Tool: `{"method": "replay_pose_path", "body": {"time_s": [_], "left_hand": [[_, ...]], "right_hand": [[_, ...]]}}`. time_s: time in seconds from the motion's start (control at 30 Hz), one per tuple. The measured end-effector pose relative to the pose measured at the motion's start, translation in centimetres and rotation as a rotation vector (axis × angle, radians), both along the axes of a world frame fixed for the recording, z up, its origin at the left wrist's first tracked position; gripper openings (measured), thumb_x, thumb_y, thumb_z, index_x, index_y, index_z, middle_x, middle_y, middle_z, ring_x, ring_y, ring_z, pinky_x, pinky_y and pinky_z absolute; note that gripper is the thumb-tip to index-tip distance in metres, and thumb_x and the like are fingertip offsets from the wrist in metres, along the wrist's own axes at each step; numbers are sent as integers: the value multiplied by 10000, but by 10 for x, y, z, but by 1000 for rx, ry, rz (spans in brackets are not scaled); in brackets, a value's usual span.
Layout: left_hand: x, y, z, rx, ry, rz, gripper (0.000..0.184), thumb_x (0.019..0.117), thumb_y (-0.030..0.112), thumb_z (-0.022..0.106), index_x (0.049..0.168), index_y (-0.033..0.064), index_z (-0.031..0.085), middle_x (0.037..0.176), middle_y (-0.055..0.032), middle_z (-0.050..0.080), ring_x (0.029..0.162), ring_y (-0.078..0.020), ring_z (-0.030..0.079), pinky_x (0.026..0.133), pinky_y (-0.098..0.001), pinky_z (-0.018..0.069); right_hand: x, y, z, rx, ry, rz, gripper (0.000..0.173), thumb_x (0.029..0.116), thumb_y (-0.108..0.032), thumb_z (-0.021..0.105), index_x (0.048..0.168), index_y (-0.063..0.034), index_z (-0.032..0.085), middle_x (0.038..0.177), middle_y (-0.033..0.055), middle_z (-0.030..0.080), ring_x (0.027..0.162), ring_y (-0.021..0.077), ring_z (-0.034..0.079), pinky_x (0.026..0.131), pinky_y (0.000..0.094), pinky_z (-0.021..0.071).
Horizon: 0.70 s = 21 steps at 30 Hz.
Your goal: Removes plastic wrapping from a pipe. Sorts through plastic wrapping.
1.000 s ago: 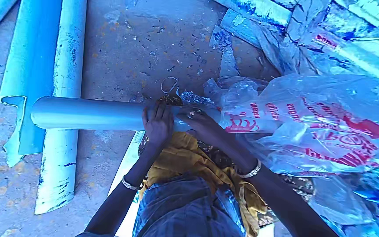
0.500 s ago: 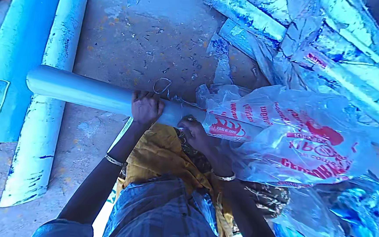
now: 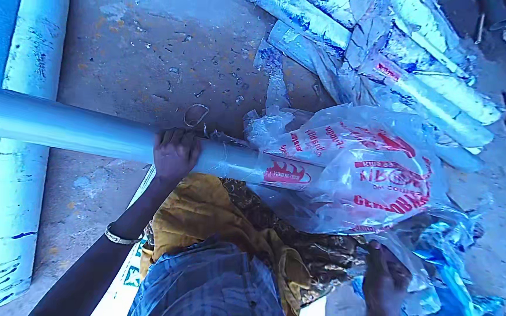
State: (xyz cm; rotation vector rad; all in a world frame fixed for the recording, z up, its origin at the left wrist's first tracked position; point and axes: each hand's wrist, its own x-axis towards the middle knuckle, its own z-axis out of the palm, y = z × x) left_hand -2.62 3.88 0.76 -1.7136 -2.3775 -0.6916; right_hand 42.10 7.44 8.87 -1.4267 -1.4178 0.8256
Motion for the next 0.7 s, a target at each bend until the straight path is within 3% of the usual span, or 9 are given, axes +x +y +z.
{"method": "replay_pose_path", "body": {"time_s": [0.1, 0.2, 0.3, 0.37, 0.43, 0.53, 0.6, 0.67, 0.7], "left_hand": [[28, -43, -4, 95, 45, 65, 416, 995, 343, 482, 983, -9, 702, 1156, -287, 677, 1090, -505, 633, 905, -683, 401], [45, -54, 17, 21, -25, 52, 333, 952, 296, 580, 1002, -13, 695, 1121, -291, 668, 1098, -524, 620, 904, -710, 390], [47, -12, 37, 7, -163, -222, 322, 896, 162, 720, 1160, -22, 712, 1191, -267, 670, 1133, -483, 629, 900, -633, 491], [53, 37, 42, -152, -209, -447, 379, 935, 83, 672, 1299, -21, 664, 1405, -234, 604, 1366, -423, 528, 1114, -570, 420], [59, 90, 56, -540, -253, -572, 310, 1004, 117, 617, 1258, -56, 662, 1354, -238, 625, 1359, -408, 520, 1150, -576, 358], [63, 161, 41, -929, -408, -805, 321, 1061, 191, 536, 1036, -101, 668, 1069, -292, 665, 1061, -446, 634, 900, -641, 455], [62, 173, 25, -816, -632, -900, 222, 1034, 38, 542, 1116, -133, 657, 1084, -293, 655, 1034, -394, 618, 942, -556, 446], [58, 175, 15, -737, -751, -909, 257, 1025, -20, 526, 1224, -141, 635, 1162, -304, 657, 1087, -379, 624, 1003, -509, 447], [58, 175, 10, -732, -763, -907, 262, 1033, -12, 520, 1232, -138, 635, 1172, -302, 659, 1094, -378, 626, 1010, -502, 445]], "right_hand": [[-44, 23, 14, 116, -130, 327, 243, 955, -88, 586, 763, -221, 651, 730, -218, 624, 671, -92, 610, 654, 129, 558], [-97, 31, 16, 98, -272, 568, 117, 928, -78, 593, 850, -9, 646, 767, -67, 617, 638, -111, 531, 592, 68, 458], [-125, 35, 3, 132, -488, 619, 147, 880, -55, 584, 901, 56, 679, 775, 100, 651, 631, 55, 547, 589, 202, 457], [-133, 33, -2, 142, -562, 624, 210, 853, -27, 578, 990, 75, 699, 766, 143, 664, 625, 158, 589, 597, 302, 497], [-133, 29, -2, 129, -594, 592, 235, 845, -4, 568, 1012, 82, 710, 768, 163, 660, 647, 219, 610, 618, 364, 511], [-102, 27, 5, 86, -634, 493, 227, 869, -37, 536, 903, 71, 733, 1135, 308, 647, 1074, 376, 640, 927, 461, 523], [-68, 37, 18, 21, -671, 348, 367, 938, -172, 522, 1063, 104, 729, 1422, 414, 463, 1309, 504, 500, 1079, 557, 414], [-41, 49, 34, 58, -727, 169, 493, 979, -271, 547, 1275, 109, 650, 1503, 443, 362, 1374, 575, 418, 1105, 597, 385], [-36, 54, 41, 113, -736, 95, 482, 976, -234, 566, 1298, 120, 623, 1471, 433, 412, 1354, 537, 458, 1077, 543, 435]]}}
